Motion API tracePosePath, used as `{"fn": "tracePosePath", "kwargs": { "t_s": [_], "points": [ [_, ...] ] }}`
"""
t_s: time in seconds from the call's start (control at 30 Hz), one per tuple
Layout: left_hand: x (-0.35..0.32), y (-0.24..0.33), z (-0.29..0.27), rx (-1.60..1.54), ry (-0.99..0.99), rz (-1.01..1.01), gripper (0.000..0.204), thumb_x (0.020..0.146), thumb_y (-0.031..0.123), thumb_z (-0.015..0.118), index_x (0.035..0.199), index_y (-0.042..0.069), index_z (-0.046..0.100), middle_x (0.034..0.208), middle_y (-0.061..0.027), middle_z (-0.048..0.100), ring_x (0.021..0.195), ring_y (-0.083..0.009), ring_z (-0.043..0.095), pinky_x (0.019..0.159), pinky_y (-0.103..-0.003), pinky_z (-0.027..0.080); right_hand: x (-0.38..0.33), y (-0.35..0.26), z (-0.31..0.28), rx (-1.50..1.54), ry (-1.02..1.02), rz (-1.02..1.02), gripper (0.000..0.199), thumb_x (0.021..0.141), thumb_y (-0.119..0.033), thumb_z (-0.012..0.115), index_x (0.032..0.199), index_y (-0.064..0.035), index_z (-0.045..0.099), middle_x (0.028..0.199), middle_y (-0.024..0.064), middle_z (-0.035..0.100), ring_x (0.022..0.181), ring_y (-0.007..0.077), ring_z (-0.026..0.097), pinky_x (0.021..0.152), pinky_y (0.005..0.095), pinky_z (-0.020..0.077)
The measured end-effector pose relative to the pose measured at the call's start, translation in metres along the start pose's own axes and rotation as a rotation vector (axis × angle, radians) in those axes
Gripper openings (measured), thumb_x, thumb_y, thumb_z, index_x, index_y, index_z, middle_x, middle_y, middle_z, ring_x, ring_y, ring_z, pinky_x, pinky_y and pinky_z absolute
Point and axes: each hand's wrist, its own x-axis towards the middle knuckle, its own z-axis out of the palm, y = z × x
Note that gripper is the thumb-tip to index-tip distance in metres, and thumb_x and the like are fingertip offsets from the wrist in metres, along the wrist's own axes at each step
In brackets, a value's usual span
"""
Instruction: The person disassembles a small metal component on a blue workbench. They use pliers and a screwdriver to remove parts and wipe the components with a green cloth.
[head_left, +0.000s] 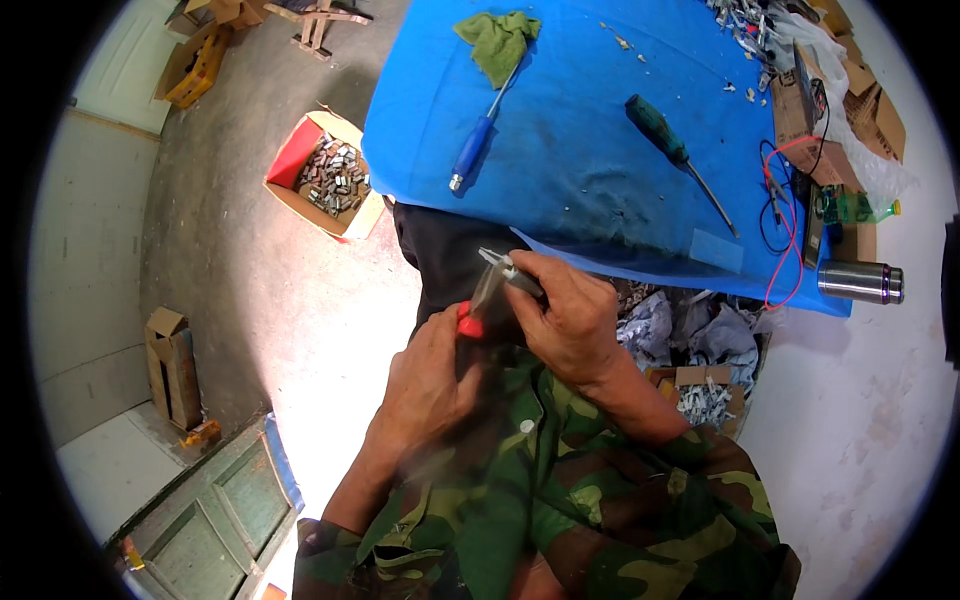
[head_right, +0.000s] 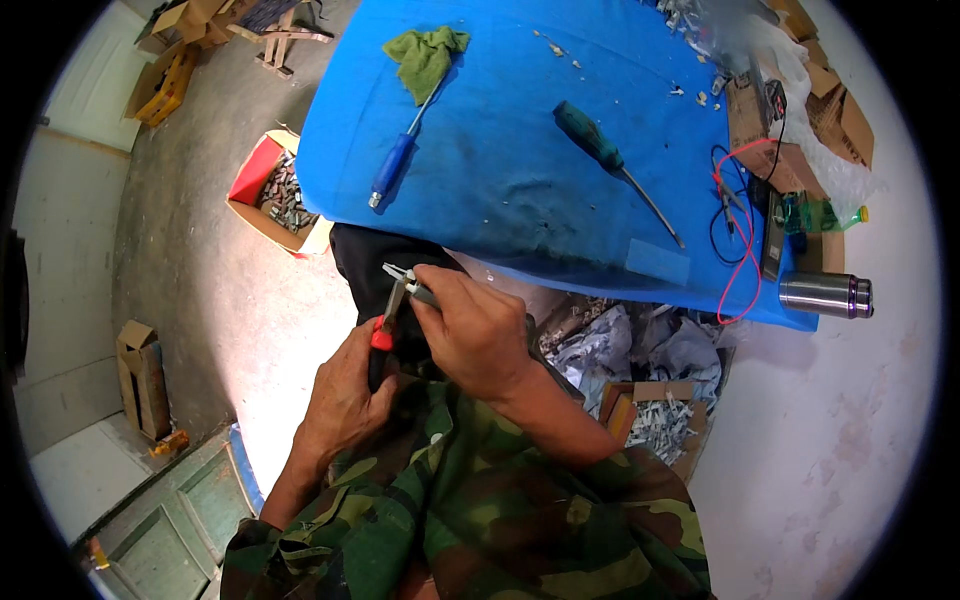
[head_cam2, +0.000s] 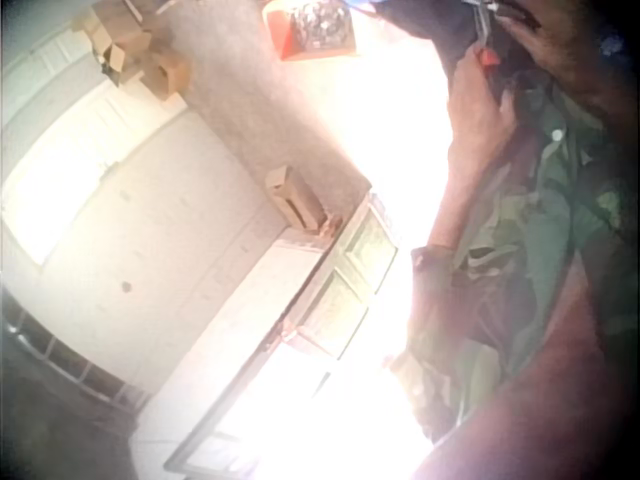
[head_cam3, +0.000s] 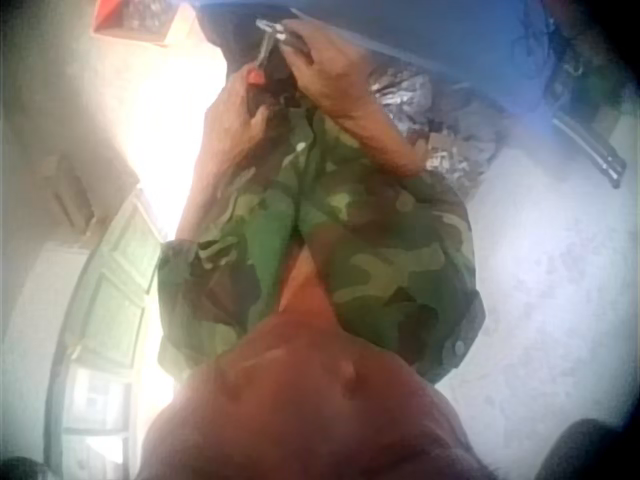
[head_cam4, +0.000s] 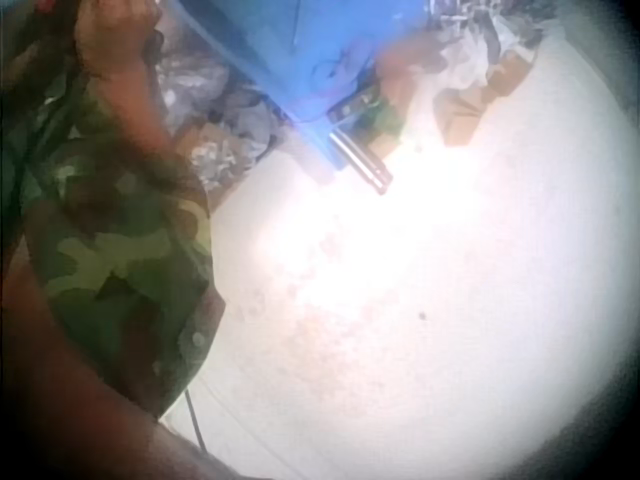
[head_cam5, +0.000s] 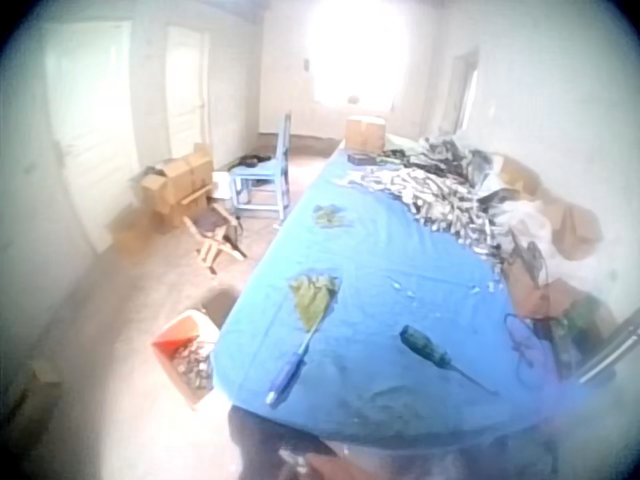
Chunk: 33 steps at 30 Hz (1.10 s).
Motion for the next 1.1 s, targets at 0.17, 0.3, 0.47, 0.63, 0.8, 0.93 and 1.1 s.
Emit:
{"fn": "tracePosePath", "kwargs": {
  "t_s": [0.17, 0.3, 0.47, 0.63, 0.8, 0.93, 1.1],
  "points": [
    [-0.001, -0.013, 0.001, 0.007, 0.012, 0.003, 0.05, 0.088, 0.006, 0.068, 0.137, 0.005, 0.054, 0.112, -0.0252, 0.068, 0.101, -0.0486, 0.067, 0.086, -0.049, 0.055, 0.001, 0.001, 0.0, -0.009, -0.034, -0.044, 0.033, 0.082, -0.005, 0.08, 0.113, -0.0028, 0.068, 0.096, 0.0144, 0.074, 0.081, 0.0338, 0.073, 0.068, 0.0412, 0.0562],
    [-0.003, -0.017, 0.002, 0.03, 0.026, -0.002, 0.049, 0.087, 0.004, 0.069, 0.134, 0.006, 0.056, 0.112, -0.0237, 0.068, 0.101, -0.0474, 0.067, 0.085, -0.049, 0.056, 0.0, 0.004, 0.002, -0.027, -0.051, -0.084, 0.032, 0.083, -0.006, 0.078, 0.113, -0.0037, 0.068, 0.096, 0.0136, 0.074, 0.08, 0.0334, 0.073, 0.067, 0.0413, 0.0559],
    [-0.002, -0.021, 0.001, 0.071, 0.012, -0.014, 0.049, 0.084, 0.002, 0.072, 0.131, 0.005, 0.057, 0.111, -0.0224, 0.068, 0.1, -0.0464, 0.067, 0.084, -0.048, 0.056, -0.003, 0.01, 0.002, -0.044, -0.086, -0.11, 0.03, 0.084, -0.007, 0.077, 0.113, -0.0047, 0.068, 0.096, 0.0122, 0.073, 0.08, 0.033, 0.072, 0.066, 0.0409, 0.0559],
    [-0.003, -0.027, 0.004, 0.112, 0.033, -0.002, 0.051, 0.082, 0.003, 0.074, 0.13, 0.005, 0.058, 0.111, -0.0212, 0.068, 0.1, -0.045, 0.068, 0.083, -0.048, 0.056, -0.005, 0.01, 0.001, -0.017, -0.135, -0.041, 0.03, 0.086, -0.009, 0.077, 0.114, -0.0056, 0.068, 0.094, 0.011, 0.074, 0.079, 0.0324, 0.073, 0.066, 0.0408, 0.056],
    [-0.001, -0.032, 0.002, 0.164, 0.004, -0.006, 0.052, 0.081, 0.003, 0.075, 0.13, 0.005, 0.057, 0.114, -0.0196, 0.068, 0.103, -0.0427, 0.068, 0.083, -0.048, 0.057, -0.008, 0.012, 0.002, 0.019, -0.154, 0.01, 0.027, 0.088, -0.012, 0.076, 0.113, -0.0076, 0.068, 0.094, 0.0094, 0.074, 0.079, 0.0325, 0.073, 0.066, 0.0423, 0.0551],
    [-0.003, -0.037, -0.003, 0.227, -0.017, -0.003, 0.055, 0.08, 0.004, 0.076, 0.132, 0.005, 0.056, 0.116, -0.0189, 0.067, 0.104, -0.0417, 0.067, 0.082, -0.049, 0.057, -0.008, 0.012, -0.001, -0.019, -0.247, 0.038, 0.025, 0.09, -0.016, 0.074, 0.113, -0.0088, 0.068, 0.093, 0.0089, 0.073, 0.079, 0.0343, 0.071, 0.066, 0.0459, 0.0528],
    [-0.002, -0.045, -0.009, 0.326, -0.061, 0.028, 0.058, 0.08, 0.006, 0.077, 0.134, 0.006, 0.055, 0.117, -0.018, 0.067, 0.105, -0.0404, 0.067, 0.081, -0.049, 0.056, -0.003, 0.017, -0.005, 0.011, -0.32, -0.003, 0.025, 0.089, -0.012, 0.076, 0.112, -0.0041, 0.069, 0.092, 0.0136, 0.073, 0.077, 0.035, 0.071, 0.065, 0.0425, 0.0532]
  ]
}}
